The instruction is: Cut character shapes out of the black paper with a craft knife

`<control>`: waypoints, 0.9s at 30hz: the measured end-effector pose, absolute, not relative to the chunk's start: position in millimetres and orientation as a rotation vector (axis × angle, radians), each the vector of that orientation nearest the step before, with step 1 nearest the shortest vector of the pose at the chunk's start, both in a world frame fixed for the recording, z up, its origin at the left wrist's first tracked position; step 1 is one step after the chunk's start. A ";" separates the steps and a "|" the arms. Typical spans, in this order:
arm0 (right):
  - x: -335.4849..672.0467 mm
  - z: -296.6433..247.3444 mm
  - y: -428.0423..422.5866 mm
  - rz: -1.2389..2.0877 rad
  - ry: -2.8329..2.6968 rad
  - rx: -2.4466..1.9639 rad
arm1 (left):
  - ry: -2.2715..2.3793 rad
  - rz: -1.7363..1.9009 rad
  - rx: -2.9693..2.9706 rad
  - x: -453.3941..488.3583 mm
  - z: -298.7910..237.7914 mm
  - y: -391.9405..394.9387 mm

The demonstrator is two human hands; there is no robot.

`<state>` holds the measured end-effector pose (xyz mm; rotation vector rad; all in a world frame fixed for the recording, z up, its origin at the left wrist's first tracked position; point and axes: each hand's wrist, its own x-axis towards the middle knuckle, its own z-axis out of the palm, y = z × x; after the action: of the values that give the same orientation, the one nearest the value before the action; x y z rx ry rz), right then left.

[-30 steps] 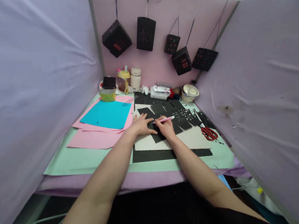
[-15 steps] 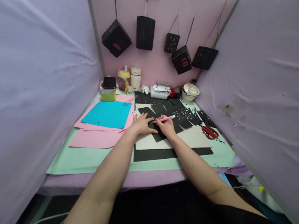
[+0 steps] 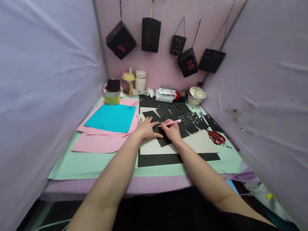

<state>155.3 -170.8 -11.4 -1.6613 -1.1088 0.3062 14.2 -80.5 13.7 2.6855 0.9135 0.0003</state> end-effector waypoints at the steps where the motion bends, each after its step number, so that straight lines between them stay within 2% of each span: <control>1: 155.4 -11.6 -170.7 0.306 -1.109 -1.661 | 0.914 0.000 2.685 14.1 13.9 -80.6; 27: 153.5 -9.6 -171.9 0.315 -1.076 -1.649 | 0.904 0.006 2.662 10.0 22.3 -86.0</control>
<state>153.5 -171.9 -9.6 -1.6494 -1.0765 0.3153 10.0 -86.0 22.3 2.6624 0.9039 0.0057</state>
